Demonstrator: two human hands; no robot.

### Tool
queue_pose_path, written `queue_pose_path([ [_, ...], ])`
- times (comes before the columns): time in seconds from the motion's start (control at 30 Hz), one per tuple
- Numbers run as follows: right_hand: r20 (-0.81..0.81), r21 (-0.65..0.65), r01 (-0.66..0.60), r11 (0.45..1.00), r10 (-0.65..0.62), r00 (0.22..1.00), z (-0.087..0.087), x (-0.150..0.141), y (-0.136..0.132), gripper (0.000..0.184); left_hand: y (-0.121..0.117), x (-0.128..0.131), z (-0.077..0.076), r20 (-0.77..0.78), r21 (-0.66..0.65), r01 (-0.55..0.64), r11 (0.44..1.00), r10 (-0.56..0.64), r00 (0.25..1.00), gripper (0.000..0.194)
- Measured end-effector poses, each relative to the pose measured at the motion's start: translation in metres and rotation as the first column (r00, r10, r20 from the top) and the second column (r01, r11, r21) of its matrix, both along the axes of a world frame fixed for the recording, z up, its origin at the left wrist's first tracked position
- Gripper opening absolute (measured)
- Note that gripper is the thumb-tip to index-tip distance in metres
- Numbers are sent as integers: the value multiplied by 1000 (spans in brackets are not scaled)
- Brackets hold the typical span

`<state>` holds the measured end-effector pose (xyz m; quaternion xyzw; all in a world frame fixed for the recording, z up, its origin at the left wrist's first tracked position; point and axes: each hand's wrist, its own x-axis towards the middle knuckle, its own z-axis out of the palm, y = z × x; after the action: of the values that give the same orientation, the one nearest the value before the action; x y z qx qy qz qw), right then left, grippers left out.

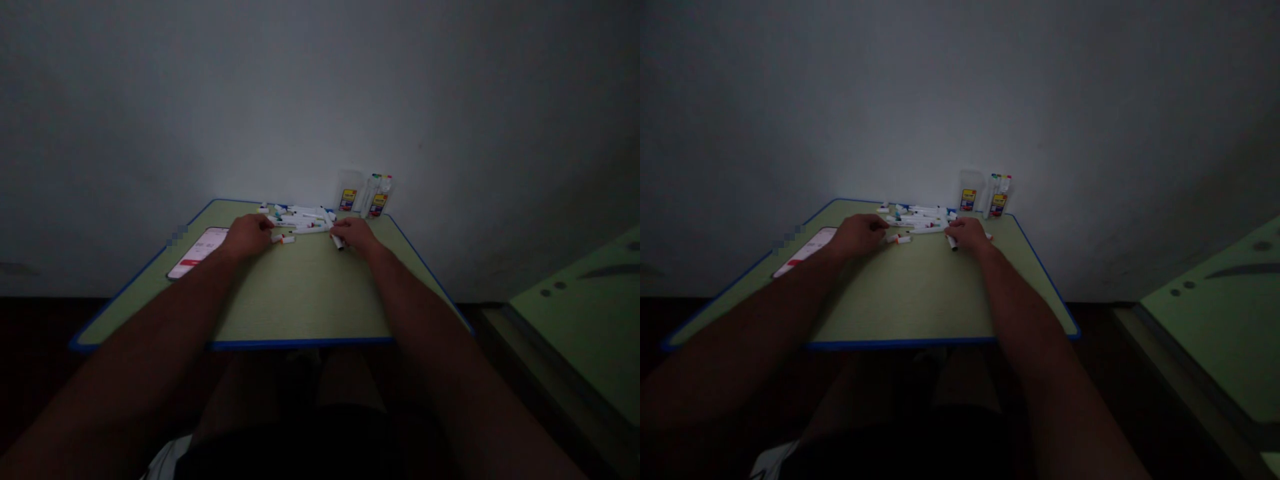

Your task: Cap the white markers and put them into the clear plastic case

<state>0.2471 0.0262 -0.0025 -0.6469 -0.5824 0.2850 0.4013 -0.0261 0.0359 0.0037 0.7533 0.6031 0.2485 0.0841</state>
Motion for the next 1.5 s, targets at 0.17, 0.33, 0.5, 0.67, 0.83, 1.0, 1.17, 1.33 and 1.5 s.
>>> queue_pose_path([
  [0.17,-220,-71,2,997,-18,975,4,1,-3,6,-1,1,1,1,-9,-1,1000,1,1000,27],
  [0.33,-249,-76,-3,997,-16,968,7,1,-5,3,-3,2,3,-4,-21,-25,999,24,1000,27],
  [0.5,-229,-88,10,996,-30,973,8,1,-7,6,-4,2,4,1,-29,-22,999,22,1000,26],
  [0.67,-215,-90,26,996,-45,976,8,3,-6,7,-3,2,2,-9,-17,-15,1000,14,1000,27],
  [0.83,-215,-93,36,995,-55,975,8,2,-6,6,-4,3,3,-21,-29,-22,999,22,1000,27],
  [1.0,-198,-87,31,996,-48,979,9,2,-8,5,-5,3,4,-15,-28,-20,999,19,1000,26],
  [1.17,-217,-74,37,997,-52,975,9,3,-7,7,-4,3,3,-13,-24,-8,1000,8,1000,28],
  [1.33,-223,-53,68,996,-79,972,4,9,1,11,-5,4,3,2,-34,-3,999,3,1000,28],
  [1.5,-219,-35,103,994,-109,970,2,12,4,10,-5,3,2,-10,-32,0,999,-1,1000,28],
])
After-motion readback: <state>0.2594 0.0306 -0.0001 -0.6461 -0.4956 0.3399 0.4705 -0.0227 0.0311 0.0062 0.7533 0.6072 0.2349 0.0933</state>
